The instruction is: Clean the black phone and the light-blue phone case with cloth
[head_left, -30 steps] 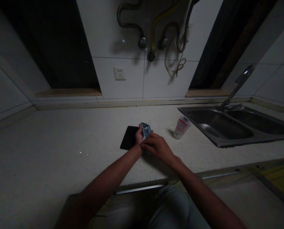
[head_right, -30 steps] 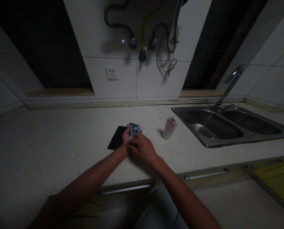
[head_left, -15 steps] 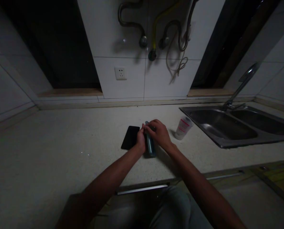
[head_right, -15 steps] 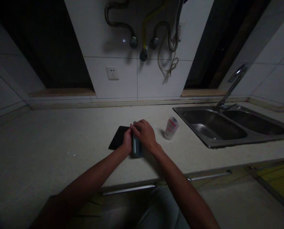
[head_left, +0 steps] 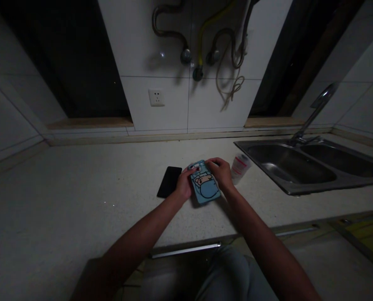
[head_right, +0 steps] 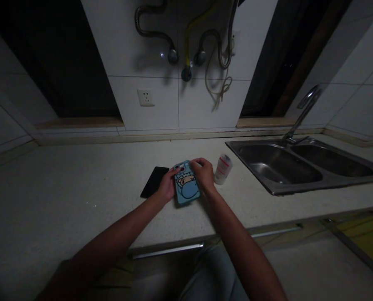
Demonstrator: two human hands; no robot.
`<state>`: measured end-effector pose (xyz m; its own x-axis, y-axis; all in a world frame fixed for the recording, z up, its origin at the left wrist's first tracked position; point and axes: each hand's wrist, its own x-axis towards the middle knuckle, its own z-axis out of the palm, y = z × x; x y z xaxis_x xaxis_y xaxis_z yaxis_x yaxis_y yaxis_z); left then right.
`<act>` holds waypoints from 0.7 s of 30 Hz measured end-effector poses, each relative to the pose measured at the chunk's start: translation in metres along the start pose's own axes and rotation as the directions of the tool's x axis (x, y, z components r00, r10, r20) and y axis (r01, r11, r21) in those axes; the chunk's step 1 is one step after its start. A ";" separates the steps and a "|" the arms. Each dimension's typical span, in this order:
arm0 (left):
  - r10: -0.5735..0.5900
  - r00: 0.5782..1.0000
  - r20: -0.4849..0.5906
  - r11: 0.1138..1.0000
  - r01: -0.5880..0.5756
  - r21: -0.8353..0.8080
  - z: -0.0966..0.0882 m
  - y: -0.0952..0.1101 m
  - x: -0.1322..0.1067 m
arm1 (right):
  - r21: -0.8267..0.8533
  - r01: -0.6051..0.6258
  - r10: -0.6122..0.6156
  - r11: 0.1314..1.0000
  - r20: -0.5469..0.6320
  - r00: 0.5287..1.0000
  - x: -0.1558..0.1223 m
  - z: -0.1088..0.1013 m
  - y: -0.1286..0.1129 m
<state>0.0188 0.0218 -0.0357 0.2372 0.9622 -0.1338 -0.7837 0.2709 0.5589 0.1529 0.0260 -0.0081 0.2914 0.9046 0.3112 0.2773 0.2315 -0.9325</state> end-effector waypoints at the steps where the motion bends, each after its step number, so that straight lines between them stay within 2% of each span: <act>1: -0.017 1.000 0.002 0.999 0.017 -0.032 0.002 0.001 -0.002 | 0.049 -0.057 0.057 0.997 -0.009 0.998 -0.003 0.001 0.001; 3: -0.084 0.996 0.009 0.992 0.085 -0.092 0.006 0.002 -0.004 | 0.107 -0.137 0.137 0.985 0.007 0.991 -0.010 0.005 0.003; 5: -0.165 0.986 0.021 0.978 0.167 -0.126 0.008 0.003 -0.006 | 0.093 -0.129 0.124 0.987 0.053 0.991 -0.017 0.009 0.005; 7: -0.207 0.978 0.025 0.968 0.208 -0.141 0.009 0.003 -0.006 | 0.024 -0.017 0.015 1.000 0.088 0.996 -0.021 0.010 0.006; 9: -0.218 0.975 0.030 0.964 0.220 -0.147 0.009 0.003 -0.006 | -0.083 0.160 -0.154 0.984 0.075 0.985 -0.022 0.008 0.006; 11: -0.238 0.970 0.042 0.960 0.242 -0.140 0.009 0.003 -0.006 | -0.219 0.316 -0.318 0.923 0.030 0.948 -0.020 0.004 0.004; 13: -0.281 0.957 0.076 0.949 0.289 -0.125 0.011 0.005 -0.008 | -0.357 0.406 -0.430 0.841 0.012 0.903 -0.016 0.001 -0.001; 15: -0.317 0.941 0.115 0.938 0.330 -0.111 0.012 0.006 -0.010 | -0.440 0.446 -0.464 0.779 0.072 0.883 -0.013 0.002 -0.005; 17: -0.328 0.936 0.124 0.933 0.342 -0.111 0.014 0.006 -0.013 | -0.458 0.480 -0.446 0.748 0.189 0.875 -0.011 0.006 -0.008; 21: -0.295 0.955 0.010 0.946 0.294 -0.134 0.014 0.005 -0.013 | -0.396 0.581 -0.445 0.711 0.386 0.808 -0.017 0.018 -0.009</act>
<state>0.0199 0.0106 -0.0199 0.4638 0.8390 -0.2845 -0.7491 0.5428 0.3797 0.1291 0.0149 -0.0079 -0.2409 0.7662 0.5957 0.7292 0.5480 -0.4099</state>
